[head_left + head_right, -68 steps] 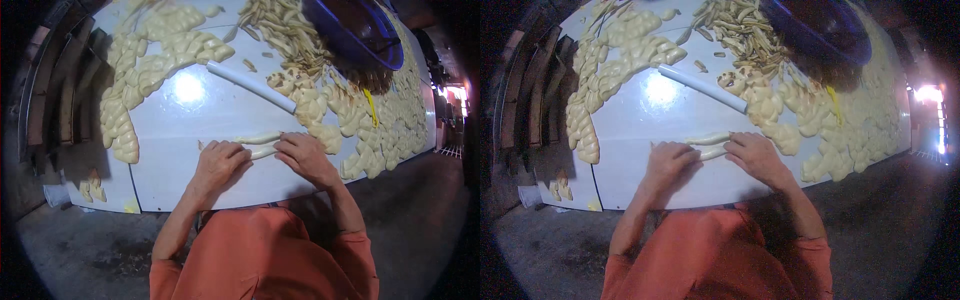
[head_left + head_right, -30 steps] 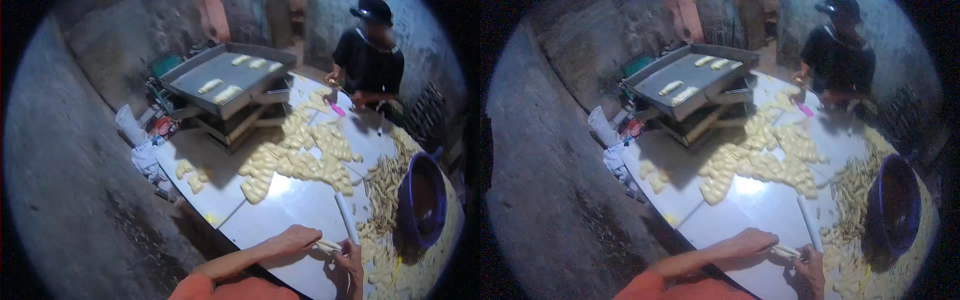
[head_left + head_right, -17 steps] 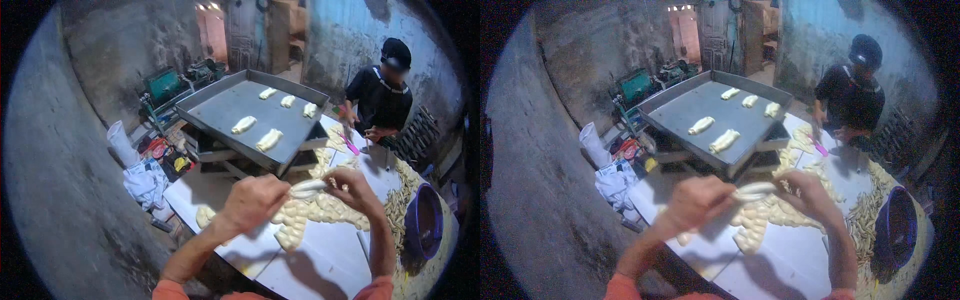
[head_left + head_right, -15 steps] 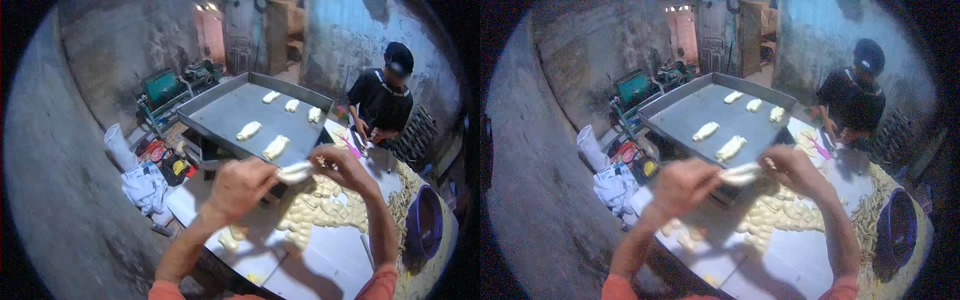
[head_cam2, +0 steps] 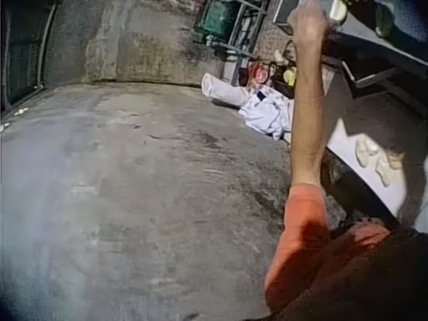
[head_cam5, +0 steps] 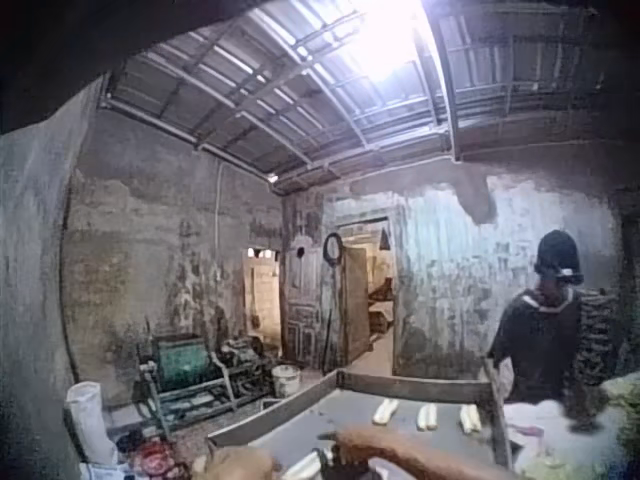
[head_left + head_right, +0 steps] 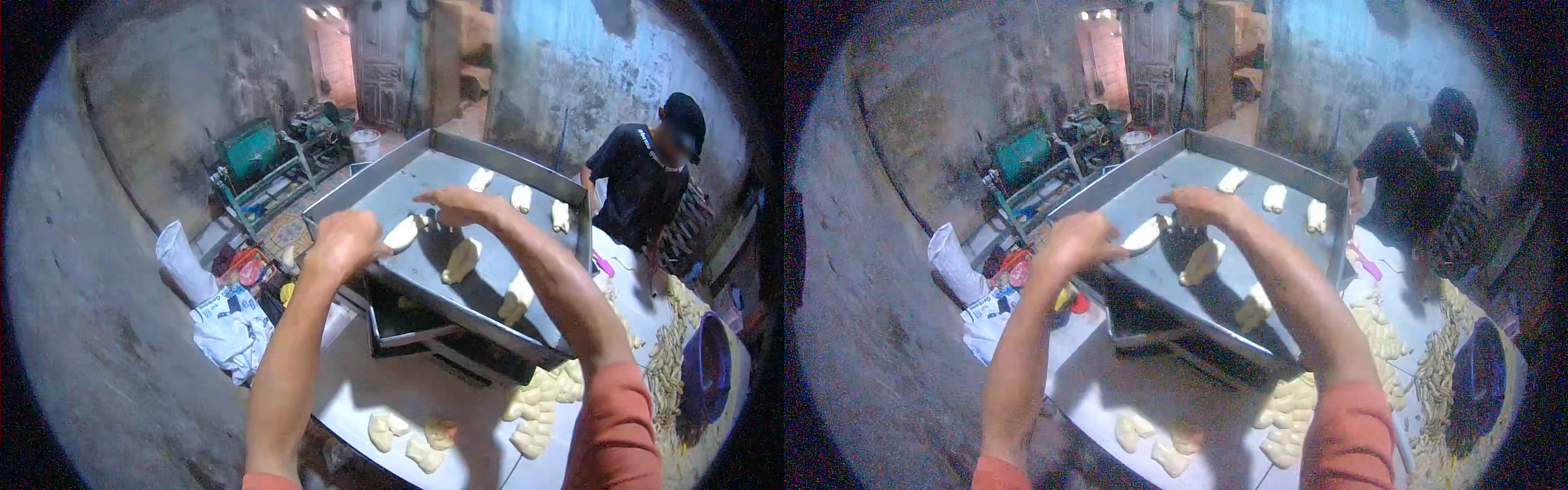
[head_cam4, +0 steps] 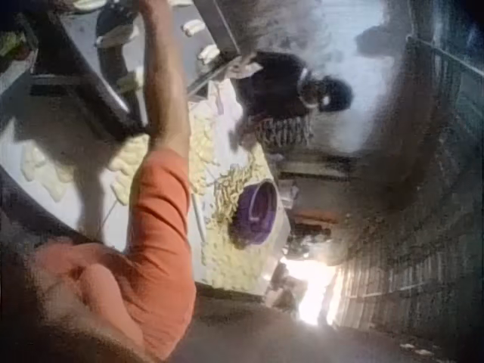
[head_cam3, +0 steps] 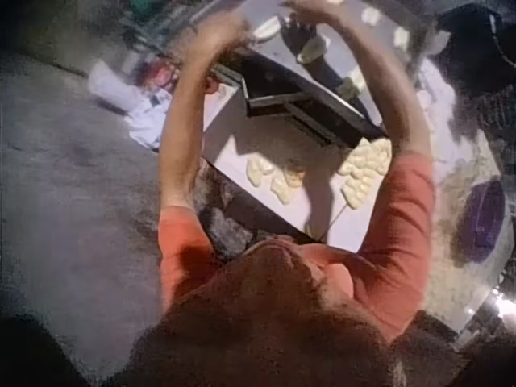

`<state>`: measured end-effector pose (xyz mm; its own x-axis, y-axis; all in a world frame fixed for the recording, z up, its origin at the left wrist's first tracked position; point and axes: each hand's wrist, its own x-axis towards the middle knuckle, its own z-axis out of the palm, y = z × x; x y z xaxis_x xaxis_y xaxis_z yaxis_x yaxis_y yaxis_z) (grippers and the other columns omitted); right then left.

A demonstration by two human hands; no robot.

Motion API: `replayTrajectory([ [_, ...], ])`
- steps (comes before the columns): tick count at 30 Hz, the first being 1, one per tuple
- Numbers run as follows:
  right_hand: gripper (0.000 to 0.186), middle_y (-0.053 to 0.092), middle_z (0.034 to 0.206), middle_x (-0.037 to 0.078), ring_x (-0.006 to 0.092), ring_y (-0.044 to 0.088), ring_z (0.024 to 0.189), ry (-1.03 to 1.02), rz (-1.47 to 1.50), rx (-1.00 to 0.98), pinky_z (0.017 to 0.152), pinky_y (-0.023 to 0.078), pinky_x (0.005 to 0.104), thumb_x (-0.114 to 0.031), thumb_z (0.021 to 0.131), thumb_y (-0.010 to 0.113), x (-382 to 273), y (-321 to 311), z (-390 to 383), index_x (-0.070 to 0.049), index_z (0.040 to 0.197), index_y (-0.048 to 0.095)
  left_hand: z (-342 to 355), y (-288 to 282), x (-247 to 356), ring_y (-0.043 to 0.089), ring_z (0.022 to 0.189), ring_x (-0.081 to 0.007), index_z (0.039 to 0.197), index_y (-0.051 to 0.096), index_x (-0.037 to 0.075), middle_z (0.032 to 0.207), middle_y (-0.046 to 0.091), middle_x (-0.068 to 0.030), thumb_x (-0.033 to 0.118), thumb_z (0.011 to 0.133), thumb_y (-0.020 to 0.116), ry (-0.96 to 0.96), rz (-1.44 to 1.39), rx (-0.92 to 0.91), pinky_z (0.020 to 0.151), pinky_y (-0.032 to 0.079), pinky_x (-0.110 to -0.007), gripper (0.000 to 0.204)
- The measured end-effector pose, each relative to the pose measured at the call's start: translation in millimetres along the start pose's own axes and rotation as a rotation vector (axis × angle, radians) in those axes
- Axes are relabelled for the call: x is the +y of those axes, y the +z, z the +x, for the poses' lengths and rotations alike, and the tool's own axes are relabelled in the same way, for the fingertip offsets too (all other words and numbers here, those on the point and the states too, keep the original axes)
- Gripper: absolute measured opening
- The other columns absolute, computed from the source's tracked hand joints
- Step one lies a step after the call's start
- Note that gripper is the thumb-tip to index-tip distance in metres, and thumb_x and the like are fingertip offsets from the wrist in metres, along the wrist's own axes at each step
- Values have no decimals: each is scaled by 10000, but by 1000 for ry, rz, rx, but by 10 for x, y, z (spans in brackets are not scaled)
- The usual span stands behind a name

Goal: The person rolls out pieces of dough, applies a dark filling with a brush, folds the dough over the filling, and rolls them into cylinders before placing them on a metal tray.

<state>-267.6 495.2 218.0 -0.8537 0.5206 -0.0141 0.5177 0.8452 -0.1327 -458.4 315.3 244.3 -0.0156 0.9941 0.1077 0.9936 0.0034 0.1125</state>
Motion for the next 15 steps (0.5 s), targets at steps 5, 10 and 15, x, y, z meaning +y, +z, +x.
replayTrajectory([
  [5,543,709,1238,216,386,685,1131,-44,96,-12,969,548,463,-38,846,636,-282,42,82,-105,1384,638,257,166,-58,734,1011,-382,1004,814,104,1037,768,-188,508,722,856,-77,10,-43,920,566,-474,495],
  [10,272,761,971,176,377,742,906,-56,-3,136,821,583,472,-76,820,658,-170,231,113,-120,1067,764,401,321,67,738,975,-393,958,811,105,979,755,-224,328,706,860,-88,52,-121,879,582,-478,340],
  [15,555,741,1139,202,354,717,1025,-187,111,132,876,563,480,22,816,555,-76,314,126,-105,1347,653,410,150,76,732,1044,-385,1052,780,18,1094,733,-265,241,826,749,-38,50,-192,898,584,-490,319],
])
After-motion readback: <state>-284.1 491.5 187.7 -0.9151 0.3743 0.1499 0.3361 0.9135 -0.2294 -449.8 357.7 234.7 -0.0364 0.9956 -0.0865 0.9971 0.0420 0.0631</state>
